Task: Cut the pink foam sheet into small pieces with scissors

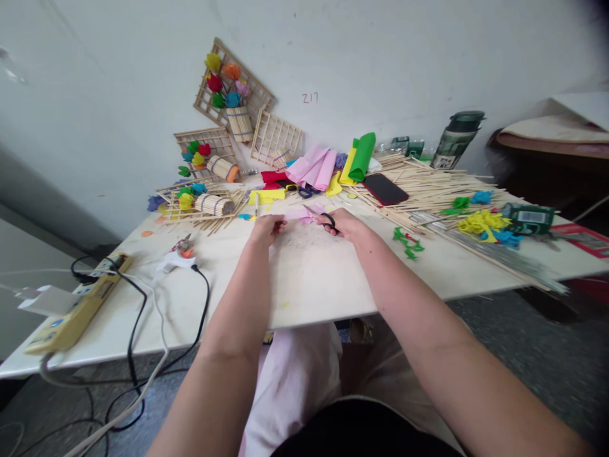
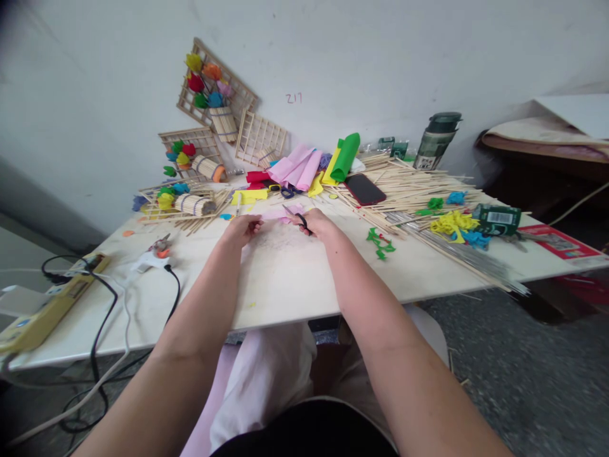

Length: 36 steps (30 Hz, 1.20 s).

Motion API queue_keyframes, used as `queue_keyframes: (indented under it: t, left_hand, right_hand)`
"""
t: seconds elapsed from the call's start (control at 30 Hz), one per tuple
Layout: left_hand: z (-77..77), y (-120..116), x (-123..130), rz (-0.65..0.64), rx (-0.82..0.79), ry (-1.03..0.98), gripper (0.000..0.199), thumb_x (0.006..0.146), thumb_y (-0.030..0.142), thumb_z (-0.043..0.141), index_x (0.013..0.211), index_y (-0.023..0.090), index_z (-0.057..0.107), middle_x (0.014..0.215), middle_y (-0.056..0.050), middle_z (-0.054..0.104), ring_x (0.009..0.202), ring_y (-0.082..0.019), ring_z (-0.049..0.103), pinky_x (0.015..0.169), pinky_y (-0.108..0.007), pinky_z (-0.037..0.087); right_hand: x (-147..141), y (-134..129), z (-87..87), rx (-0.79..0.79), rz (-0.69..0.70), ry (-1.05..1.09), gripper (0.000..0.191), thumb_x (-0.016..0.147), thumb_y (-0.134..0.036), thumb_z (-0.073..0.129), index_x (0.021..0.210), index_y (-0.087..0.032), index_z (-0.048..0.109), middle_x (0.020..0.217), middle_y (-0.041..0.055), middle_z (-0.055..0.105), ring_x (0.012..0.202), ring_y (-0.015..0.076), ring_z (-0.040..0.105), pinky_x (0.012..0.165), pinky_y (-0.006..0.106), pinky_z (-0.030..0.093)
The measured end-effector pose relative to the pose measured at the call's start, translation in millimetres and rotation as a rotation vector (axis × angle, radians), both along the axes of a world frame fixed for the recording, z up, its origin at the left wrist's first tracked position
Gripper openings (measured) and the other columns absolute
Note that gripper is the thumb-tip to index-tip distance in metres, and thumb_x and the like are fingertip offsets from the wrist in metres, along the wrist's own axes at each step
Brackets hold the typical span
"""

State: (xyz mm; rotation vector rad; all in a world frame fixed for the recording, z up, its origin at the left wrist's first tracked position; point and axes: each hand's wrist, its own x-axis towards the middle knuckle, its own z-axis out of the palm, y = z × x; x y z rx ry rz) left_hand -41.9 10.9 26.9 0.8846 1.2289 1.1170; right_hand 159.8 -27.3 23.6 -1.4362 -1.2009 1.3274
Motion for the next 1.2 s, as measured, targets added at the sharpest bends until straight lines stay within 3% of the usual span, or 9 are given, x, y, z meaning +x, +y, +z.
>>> queue_keyframes:
  t: [0.23, 0.43, 0.67, 0.83, 1.2]
  left_hand:
    - [4.7, -2.6, 0.1, 0.09, -0.007, -0.017, 0.006, 0.073, 0.007, 0.056, 0.069, 0.011, 0.056, 0.05, -0.004, 0.059, 0.038, -0.007, 0.048, 0.04, -0.017, 0.04]
    - [1.2, -0.9, -1.4, 0.154, 0.105, -0.116, 0.005, 0.073, 0.009, 0.058, 0.068, 0.011, 0.057, 0.055, -0.003, 0.061, 0.041, -0.006, 0.05, 0.042, -0.016, 0.04]
    - [-7.5, 4.0, 2.0, 0.088, 0.14, -0.199, 0.005, 0.078, 0.011, 0.061, 0.075, 0.012, 0.057, 0.063, -0.003, 0.066, 0.044, -0.005, 0.054, 0.044, -0.015, 0.041]
    - [-9.3, 3.7, 5.5, 0.057, 0.14, -0.216, 0.006, 0.08, 0.012, 0.062, 0.077, 0.01, 0.058, 0.068, -0.005, 0.068, 0.045, -0.006, 0.056, 0.048, -0.016, 0.046]
    - [-9.0, -0.6, 17.8, 0.023, 0.104, -0.224, 0.006, 0.083, 0.009, 0.057, 0.077, 0.01, 0.058, 0.07, -0.006, 0.068, 0.051, -0.007, 0.059, 0.055, -0.018, 0.051]
  right_hand:
    - [-1.5, -4.8, 7.3, -0.018, 0.011, 0.051, 0.031, 0.08, -0.038, 0.069, 0.075, -0.008, 0.064, 0.043, -0.0029, 0.05, 0.033, 0.0031, 0.039, 0.031, 0.013, 0.03]
    - [-3.5, -13.2, 19.3, -0.029, 0.013, 0.067, 0.027, 0.083, -0.033, 0.068, 0.074, -0.009, 0.061, 0.042, -0.0025, 0.051, 0.032, 0.0034, 0.04, 0.031, 0.013, 0.029]
    - [2.1, -13.6, 19.3, -0.026, 0.019, -0.031, 0.033, 0.085, -0.042, 0.062, 0.081, -0.01, 0.062, 0.047, -0.0006, 0.055, 0.032, 0.0059, 0.045, 0.03, 0.015, 0.028]
    - [2.9, -13.8, 18.3, -0.003, 0.102, -0.066, 0.035, 0.084, -0.046, 0.062, 0.08, -0.011, 0.061, 0.048, -0.0007, 0.055, 0.033, 0.0061, 0.047, 0.028, 0.015, 0.022]
    - [-2.1, -5.2, 2.8, 0.109, 0.158, -0.018, 0.039, 0.078, -0.049, 0.068, 0.078, -0.01, 0.062, 0.049, -0.001, 0.056, 0.032, 0.0049, 0.047, 0.027, 0.015, 0.021]
